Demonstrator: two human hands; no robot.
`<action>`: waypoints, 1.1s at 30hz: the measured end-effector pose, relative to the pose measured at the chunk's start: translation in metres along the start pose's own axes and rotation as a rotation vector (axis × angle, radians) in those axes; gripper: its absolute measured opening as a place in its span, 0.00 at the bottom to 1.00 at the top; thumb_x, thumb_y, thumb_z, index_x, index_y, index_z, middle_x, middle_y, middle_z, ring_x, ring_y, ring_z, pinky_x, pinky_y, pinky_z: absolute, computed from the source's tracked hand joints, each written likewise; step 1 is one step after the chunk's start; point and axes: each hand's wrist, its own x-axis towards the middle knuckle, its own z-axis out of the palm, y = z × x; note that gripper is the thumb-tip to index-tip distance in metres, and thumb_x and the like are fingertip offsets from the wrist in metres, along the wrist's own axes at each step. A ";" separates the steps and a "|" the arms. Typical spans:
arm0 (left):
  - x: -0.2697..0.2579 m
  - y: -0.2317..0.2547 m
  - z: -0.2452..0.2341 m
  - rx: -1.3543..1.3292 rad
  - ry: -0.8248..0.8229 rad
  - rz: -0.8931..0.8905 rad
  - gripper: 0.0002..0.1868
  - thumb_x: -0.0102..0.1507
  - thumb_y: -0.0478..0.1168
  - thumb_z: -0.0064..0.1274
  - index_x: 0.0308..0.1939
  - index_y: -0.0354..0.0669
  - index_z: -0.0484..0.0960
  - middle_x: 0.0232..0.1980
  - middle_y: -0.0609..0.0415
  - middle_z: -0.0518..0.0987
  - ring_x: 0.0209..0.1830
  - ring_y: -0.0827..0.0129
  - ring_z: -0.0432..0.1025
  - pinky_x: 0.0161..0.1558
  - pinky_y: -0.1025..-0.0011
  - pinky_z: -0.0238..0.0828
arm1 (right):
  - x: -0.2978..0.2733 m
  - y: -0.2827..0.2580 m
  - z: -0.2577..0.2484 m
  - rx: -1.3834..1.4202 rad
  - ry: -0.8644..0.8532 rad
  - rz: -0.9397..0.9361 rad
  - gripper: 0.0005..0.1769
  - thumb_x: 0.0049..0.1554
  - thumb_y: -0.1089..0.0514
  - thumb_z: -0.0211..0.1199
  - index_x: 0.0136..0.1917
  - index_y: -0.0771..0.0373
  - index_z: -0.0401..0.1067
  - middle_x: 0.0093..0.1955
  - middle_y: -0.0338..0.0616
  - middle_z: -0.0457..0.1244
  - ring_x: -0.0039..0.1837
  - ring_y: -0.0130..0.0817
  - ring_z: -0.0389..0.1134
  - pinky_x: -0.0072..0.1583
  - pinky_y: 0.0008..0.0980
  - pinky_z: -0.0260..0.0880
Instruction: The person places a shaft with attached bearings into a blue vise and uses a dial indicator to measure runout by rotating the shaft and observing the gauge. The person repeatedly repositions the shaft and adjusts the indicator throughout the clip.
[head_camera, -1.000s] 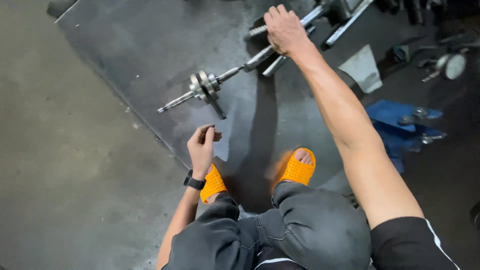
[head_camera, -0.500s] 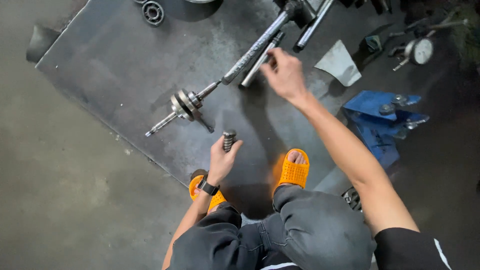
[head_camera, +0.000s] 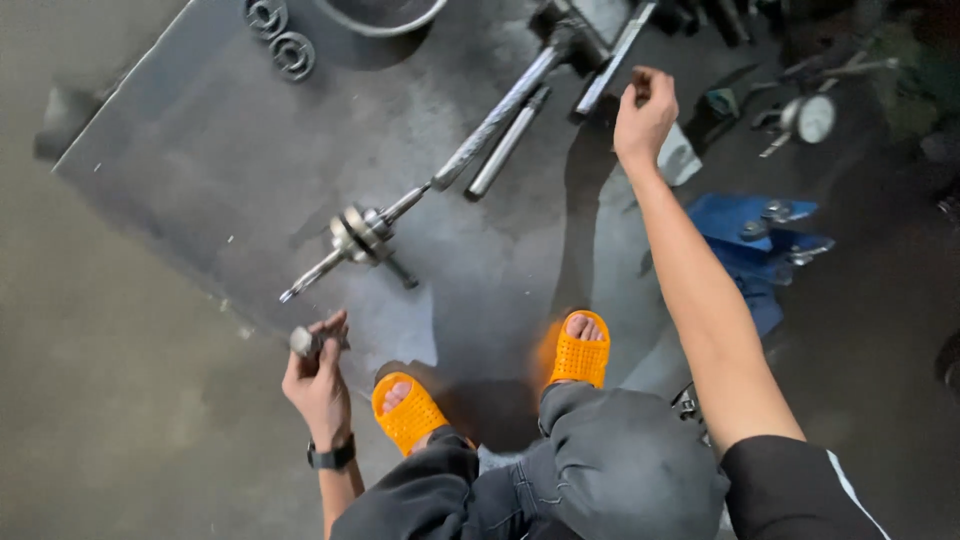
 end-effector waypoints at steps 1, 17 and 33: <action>-0.001 -0.007 -0.002 -0.026 0.024 -0.037 0.09 0.59 0.29 0.46 0.43 0.32 0.70 0.46 0.39 0.75 0.51 0.55 0.72 0.51 0.66 0.72 | 0.011 0.016 -0.001 -0.013 0.060 0.088 0.07 0.52 0.69 0.52 0.45 0.64 0.68 0.42 0.43 0.60 0.43 0.36 0.64 0.47 0.35 0.66; -0.042 -0.034 0.023 0.158 0.362 -0.426 0.05 0.56 0.25 0.47 0.35 0.26 0.72 0.41 0.32 0.76 0.42 0.54 0.73 0.50 0.64 0.70 | 0.170 0.160 0.013 -0.927 -0.129 0.408 0.14 0.47 0.72 0.49 0.40 0.63 0.74 0.39 0.51 0.66 0.44 0.51 0.68 0.42 0.44 0.70; -0.013 -0.022 -0.004 0.207 0.245 -0.217 0.10 0.56 0.29 0.49 0.41 0.34 0.77 0.46 0.46 0.78 0.46 0.68 0.72 0.49 0.74 0.68 | 0.183 0.149 -0.021 -1.140 -0.631 0.401 0.39 0.44 0.57 0.67 0.62 0.79 0.55 0.60 0.64 0.57 0.60 0.55 0.59 0.55 0.49 0.61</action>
